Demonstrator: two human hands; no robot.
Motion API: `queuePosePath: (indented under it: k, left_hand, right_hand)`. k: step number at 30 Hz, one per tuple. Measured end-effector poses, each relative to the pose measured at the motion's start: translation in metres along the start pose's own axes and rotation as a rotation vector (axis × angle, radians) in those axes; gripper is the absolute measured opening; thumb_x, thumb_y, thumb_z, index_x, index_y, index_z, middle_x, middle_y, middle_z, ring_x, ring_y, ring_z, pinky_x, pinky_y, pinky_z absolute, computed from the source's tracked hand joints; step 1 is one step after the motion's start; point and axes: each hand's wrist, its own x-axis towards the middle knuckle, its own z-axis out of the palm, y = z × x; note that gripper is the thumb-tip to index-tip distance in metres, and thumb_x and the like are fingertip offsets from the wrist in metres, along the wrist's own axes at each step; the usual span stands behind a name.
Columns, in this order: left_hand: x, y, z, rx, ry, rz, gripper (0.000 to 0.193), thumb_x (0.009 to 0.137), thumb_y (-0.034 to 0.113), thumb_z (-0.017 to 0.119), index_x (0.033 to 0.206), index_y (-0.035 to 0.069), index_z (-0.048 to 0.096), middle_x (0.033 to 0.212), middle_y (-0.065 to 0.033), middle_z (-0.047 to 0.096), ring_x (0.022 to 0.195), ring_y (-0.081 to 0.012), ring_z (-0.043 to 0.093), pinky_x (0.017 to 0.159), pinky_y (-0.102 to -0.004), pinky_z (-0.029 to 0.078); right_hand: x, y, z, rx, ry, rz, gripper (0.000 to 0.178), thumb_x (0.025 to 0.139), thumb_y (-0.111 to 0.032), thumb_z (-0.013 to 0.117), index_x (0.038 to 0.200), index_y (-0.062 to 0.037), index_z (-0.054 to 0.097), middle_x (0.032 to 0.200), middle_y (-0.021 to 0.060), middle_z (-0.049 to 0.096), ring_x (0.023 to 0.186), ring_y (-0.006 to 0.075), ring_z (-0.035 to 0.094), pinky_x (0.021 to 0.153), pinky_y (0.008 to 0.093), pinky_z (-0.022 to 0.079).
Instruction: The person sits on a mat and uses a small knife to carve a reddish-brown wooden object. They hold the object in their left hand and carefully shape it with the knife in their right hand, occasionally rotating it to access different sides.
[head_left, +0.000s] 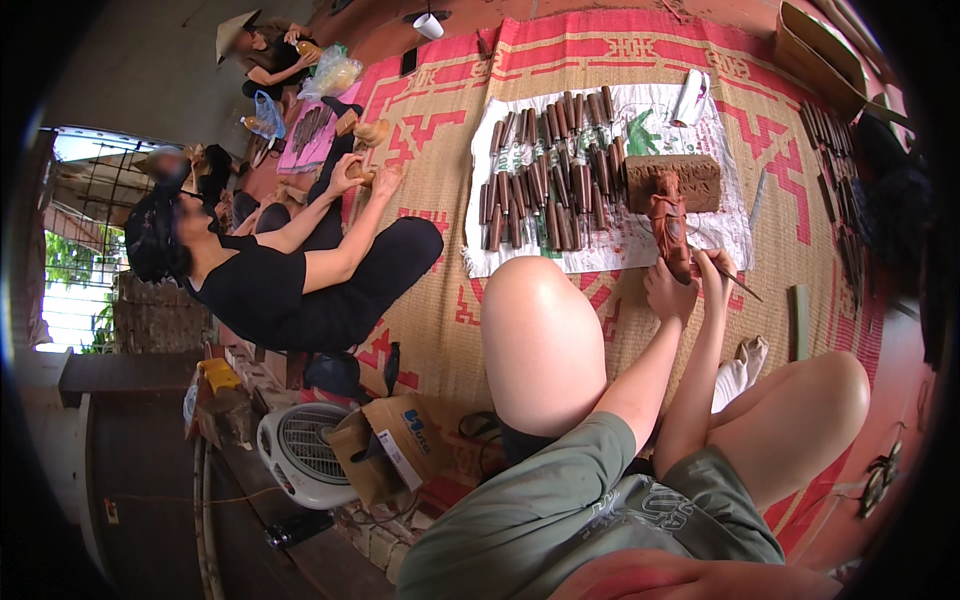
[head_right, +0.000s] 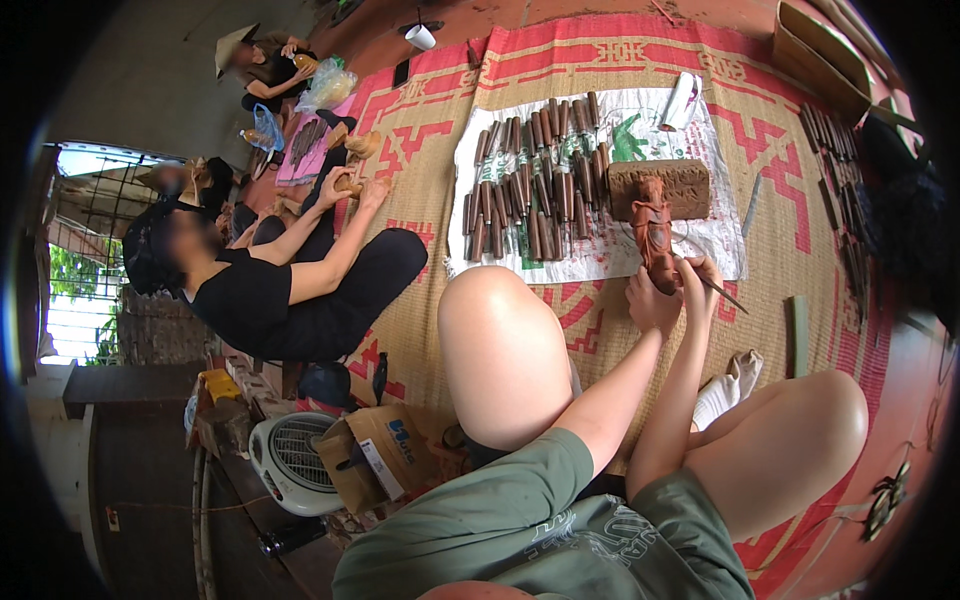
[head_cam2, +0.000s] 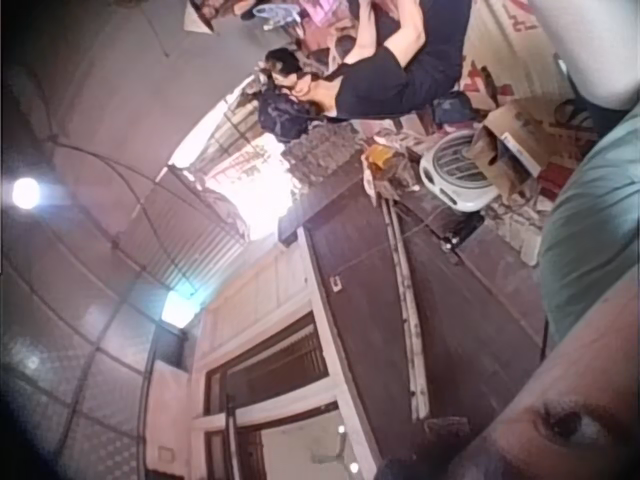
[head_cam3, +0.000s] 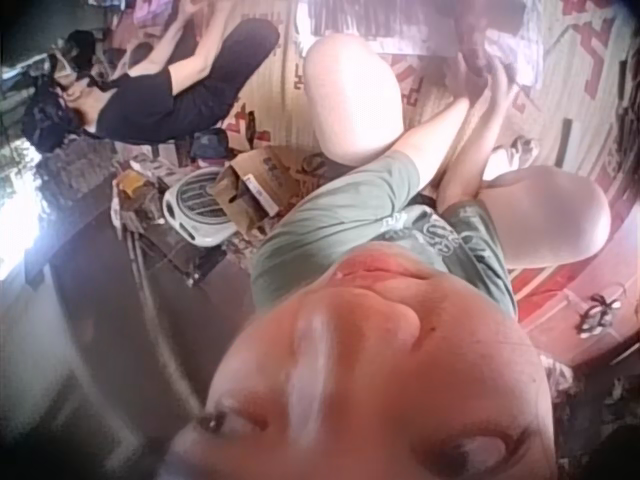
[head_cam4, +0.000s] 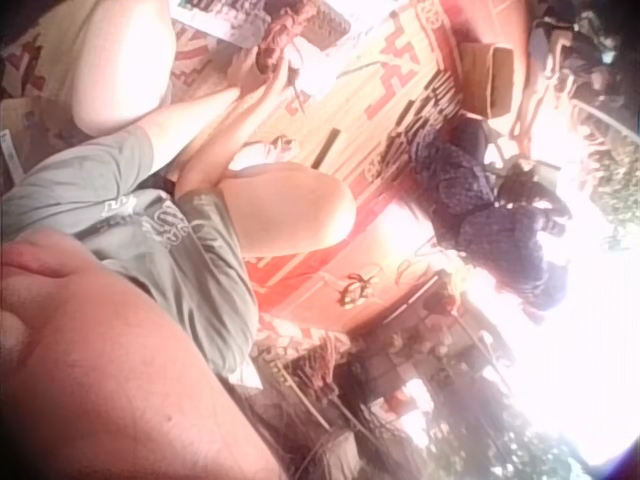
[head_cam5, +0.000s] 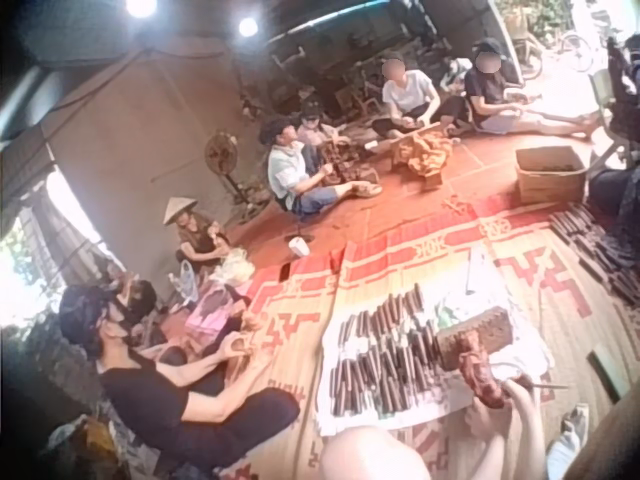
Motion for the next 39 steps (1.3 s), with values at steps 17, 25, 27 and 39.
queuePosePath:
  k: [17, 25, 27, 39]
  left_hand:
    - [0.002, -0.001, 0.0, -0.016, 0.005, -0.034, 0.069, 0.066, 0.031, 0.071, 0.122, 0.004, 0.042, 0.11, -0.0148, 0.049, 0.106, -0.036, 0.048, 0.084, -0.0463, 0.048]
    - [0.0, 0.006, -0.001, 0.027, -0.01, 0.022, 0.071, 0.064, 0.034, 0.072, 0.121, 0.003, 0.042, 0.11, -0.0158, 0.049, 0.106, -0.0364, 0.048, 0.083, -0.0461, 0.048]
    - [0.0, 0.011, -0.001, -0.028, -0.006, -0.013, 0.071, 0.065, 0.036, 0.071, 0.12, 0.002, 0.042, 0.11, -0.0173, 0.049, 0.106, -0.0368, 0.048, 0.083, -0.046, 0.047]
    - [0.004, -0.001, 0.009, 0.022, 0.021, -0.01, 0.072, 0.064, 0.044, 0.07, 0.115, 0.0, 0.044, 0.107, -0.0178, 0.049, 0.102, -0.0366, 0.05, 0.076, -0.0476, 0.05]
  right_hand:
    - [-0.004, -0.005, -0.005, -0.192, -0.04, 0.229, 0.021, 0.078, -0.004, 0.067, 0.064, -0.0043, 0.051, 0.06, 0.0067, 0.061, 0.045, 0.0078, 0.052, 0.04, 0.0206, 0.039]
    - [0.015, 0.011, -0.009, -0.005, -0.082, -0.055, 0.013, 0.078, -0.002, 0.067, 0.07, -0.0006, 0.057, 0.065, 0.006, 0.063, 0.053, 0.0074, 0.056, 0.047, 0.0196, 0.043]
    - [0.006, 0.015, -0.016, -0.18, -0.132, -0.027, 0.016, 0.076, -0.003, 0.068, 0.067, -0.0008, 0.056, 0.06, 0.0047, 0.062, 0.052, 0.0074, 0.056, 0.046, 0.0207, 0.043]
    - [0.0, 0.005, -0.01, -0.402, -0.082, -0.06, 0.019, 0.076, -0.002, 0.066, 0.065, -0.0004, 0.051, 0.062, 0.0061, 0.061, 0.057, 0.0075, 0.057, 0.051, 0.0202, 0.045]
